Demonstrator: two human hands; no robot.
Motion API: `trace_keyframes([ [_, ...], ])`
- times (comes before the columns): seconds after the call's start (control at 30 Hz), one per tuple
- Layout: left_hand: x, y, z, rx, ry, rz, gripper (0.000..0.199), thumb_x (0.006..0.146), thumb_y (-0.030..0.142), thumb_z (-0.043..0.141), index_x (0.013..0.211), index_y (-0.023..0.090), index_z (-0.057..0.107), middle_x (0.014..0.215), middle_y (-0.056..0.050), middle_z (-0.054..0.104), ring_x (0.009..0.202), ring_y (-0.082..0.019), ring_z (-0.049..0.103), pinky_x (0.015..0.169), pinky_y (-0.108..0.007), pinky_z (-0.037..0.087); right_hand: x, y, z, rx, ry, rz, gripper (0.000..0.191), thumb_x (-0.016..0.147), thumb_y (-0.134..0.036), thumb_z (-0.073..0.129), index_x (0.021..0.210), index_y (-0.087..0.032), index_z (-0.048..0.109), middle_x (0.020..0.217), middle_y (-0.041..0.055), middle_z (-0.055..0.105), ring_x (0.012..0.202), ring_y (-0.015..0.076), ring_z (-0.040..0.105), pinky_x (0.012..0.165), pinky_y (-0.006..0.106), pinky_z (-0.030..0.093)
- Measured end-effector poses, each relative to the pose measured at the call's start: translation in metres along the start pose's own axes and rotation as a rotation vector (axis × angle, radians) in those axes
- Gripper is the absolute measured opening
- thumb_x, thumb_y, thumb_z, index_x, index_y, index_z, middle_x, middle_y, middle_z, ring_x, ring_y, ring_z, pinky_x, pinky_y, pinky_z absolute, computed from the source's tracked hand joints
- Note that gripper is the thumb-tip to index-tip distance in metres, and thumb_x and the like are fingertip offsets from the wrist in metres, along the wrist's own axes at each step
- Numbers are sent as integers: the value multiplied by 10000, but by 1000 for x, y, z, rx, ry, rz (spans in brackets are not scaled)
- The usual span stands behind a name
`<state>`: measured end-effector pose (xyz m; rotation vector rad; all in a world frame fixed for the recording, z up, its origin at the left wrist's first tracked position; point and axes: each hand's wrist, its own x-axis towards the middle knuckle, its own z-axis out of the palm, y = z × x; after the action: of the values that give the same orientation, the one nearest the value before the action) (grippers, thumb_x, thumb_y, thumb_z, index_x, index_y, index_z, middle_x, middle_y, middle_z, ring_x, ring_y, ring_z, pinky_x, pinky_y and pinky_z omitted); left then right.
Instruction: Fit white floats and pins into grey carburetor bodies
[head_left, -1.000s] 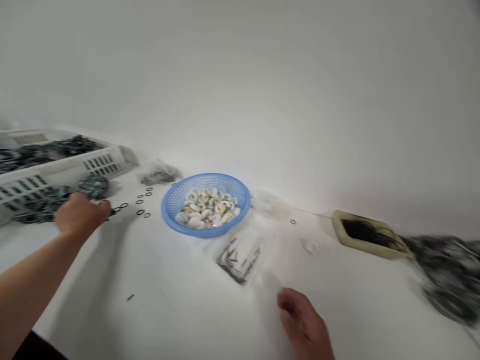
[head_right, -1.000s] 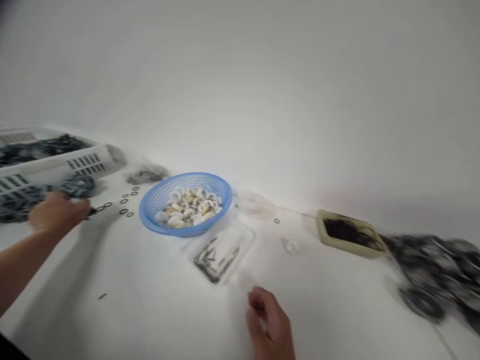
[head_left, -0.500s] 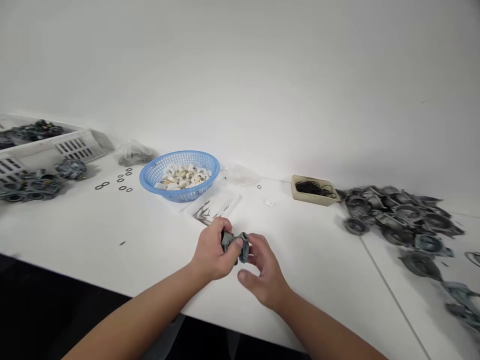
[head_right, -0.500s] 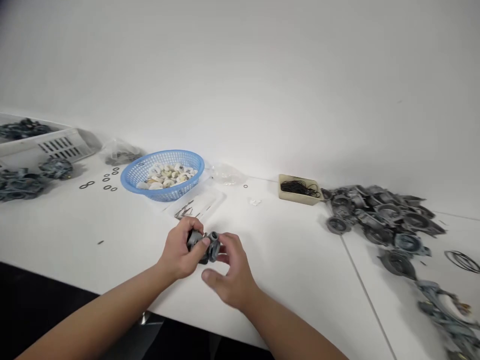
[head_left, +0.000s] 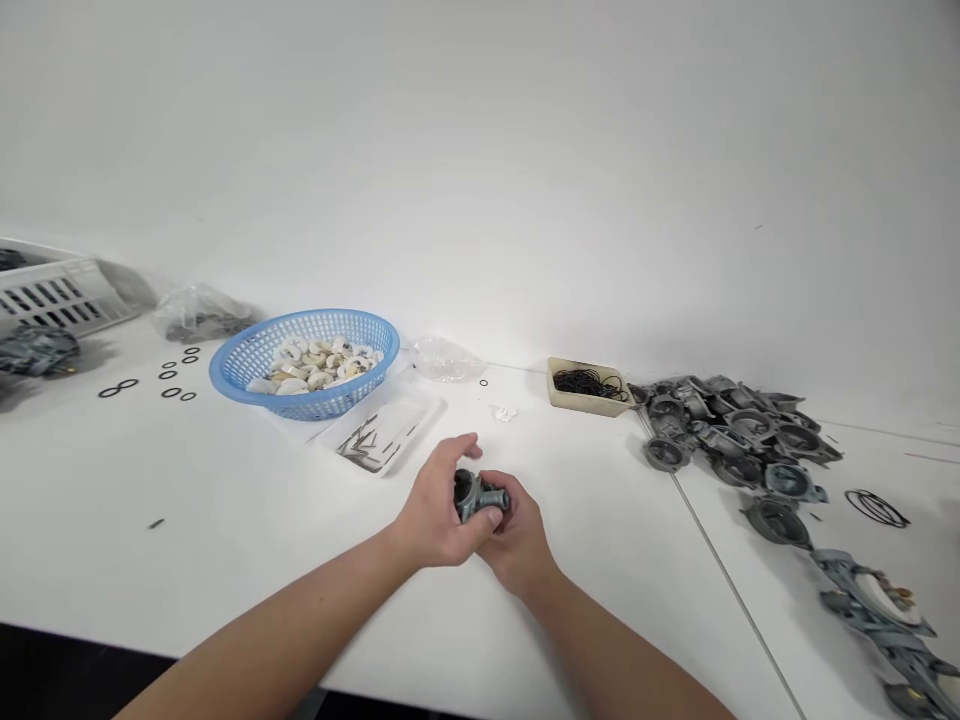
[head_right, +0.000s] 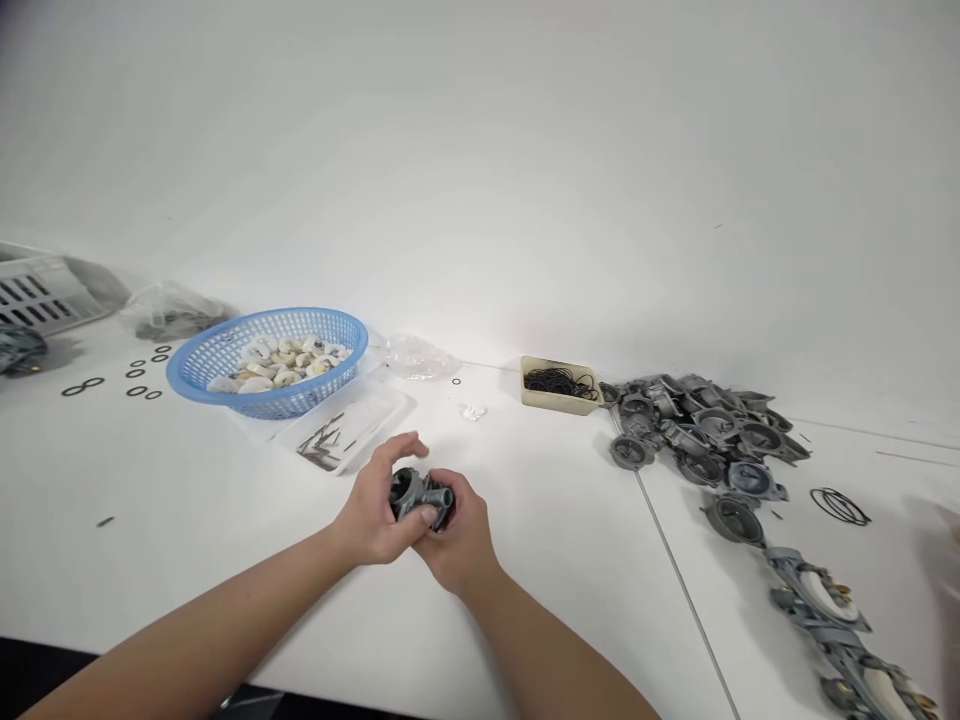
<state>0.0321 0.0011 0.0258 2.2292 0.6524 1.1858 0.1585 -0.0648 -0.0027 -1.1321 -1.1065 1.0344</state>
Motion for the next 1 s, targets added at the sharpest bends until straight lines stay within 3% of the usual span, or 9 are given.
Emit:
trace_keyframes([
  [0.1, -2, -2, -3, -136, -90, -193, 685, 714, 413, 635, 1299, 211, 341, 1227, -129, 493, 1104, -265, 515, 914, -420, 456, -2, 1, 3, 53, 110, 63, 590, 596, -373, 813, 1073, -213, 506, 976, 65, 637, 858, 229, 621, 761, 370, 530],
  [0.2, -5, -3, -9, -297, -261, -302, 637, 719, 436, 660, 1266, 219, 416, 1206, -112, 523, 1062, -255, 541, 914, -399, 462, -4, -4, 0, 13, 168, 67, 654, 543, -385, 839, 1084, -215, 513, 1017, 75, 635, 876, 246, 622, 766, 374, 534],
  [0.27, -6, -3, -12, -397, -315, -309, 746, 723, 409, 675, 1359, 239, 325, 1248, -109, 500, 1086, -251, 534, 929, -392, 456, -3, -8, -4, 0, 175, 94, 678, 526, -375, 844, 1100, -208, 523, 1023, 77, 637, 881, 255, 622, 772, 379, 530],
  [0.37, -7, -4, -14, -508, -391, -267, 810, 785, 362, 628, 1449, 257, 176, 1223, -102, 509, 1050, -225, 550, 910, -385, 458, 0, -12, -11, 128, 56, 185, 521, 584, -375, 803, 1009, -176, 577, 895, 65, 661, 805, 238, 624, 671, 343, 519],
  [0.5, -6, -8, -13, -603, -462, -375, 660, 857, 354, 541, 1438, 238, 251, 1055, -70, 567, 873, -166, 583, 824, -353, 483, 3, -15, -18, 315, -62, 371, 352, 628, -344, 778, 870, -136, 628, 760, 43, 649, 623, 143, 587, 531, 232, 447],
  [0.6, -7, -16, -13, -631, -480, -412, 656, 858, 375, 544, 1438, 251, 266, 1090, -71, 549, 923, -166, 560, 858, -349, 475, 3, -16, -21, 391, -56, 493, 334, 647, -342, 767, 874, -127, 649, 756, 34, 647, 576, 107, 592, 518, 195, 444],
  [0.73, -7, -22, -16, -574, -477, -379, 621, 842, 408, 564, 1410, 304, 337, 1167, -93, 506, 897, -168, 552, 774, -327, 490, 1, -17, -24, 419, -109, 613, 327, 737, -368, 638, 903, -87, 665, 704, 62, 657, 514, 101, 594, 446, 163, 419],
  [0.87, -5, -21, -19, -814, -578, -455, 688, 832, 369, 602, 1433, 305, 273, 1090, -82, 588, 867, -167, 591, 802, -344, 478, -2, -18, -24, 442, -155, 742, 382, 832, -389, 456, 919, -75, 656, 660, 93, 676, 468, 121, 604, 404, 166, 404],
  [1.0, -3, -20, -21, -935, -552, -549, 599, 784, 354, 667, 1329, 255, 437, 1068, -72, 621, 948, -192, 594, 855, -352, 466, -3, -19, -21, 462, -217, 831, 482, 881, -464, 365, 892, -72, 645, 642, 114, 683, 423, 140, 607, 356, 172, 384],
])
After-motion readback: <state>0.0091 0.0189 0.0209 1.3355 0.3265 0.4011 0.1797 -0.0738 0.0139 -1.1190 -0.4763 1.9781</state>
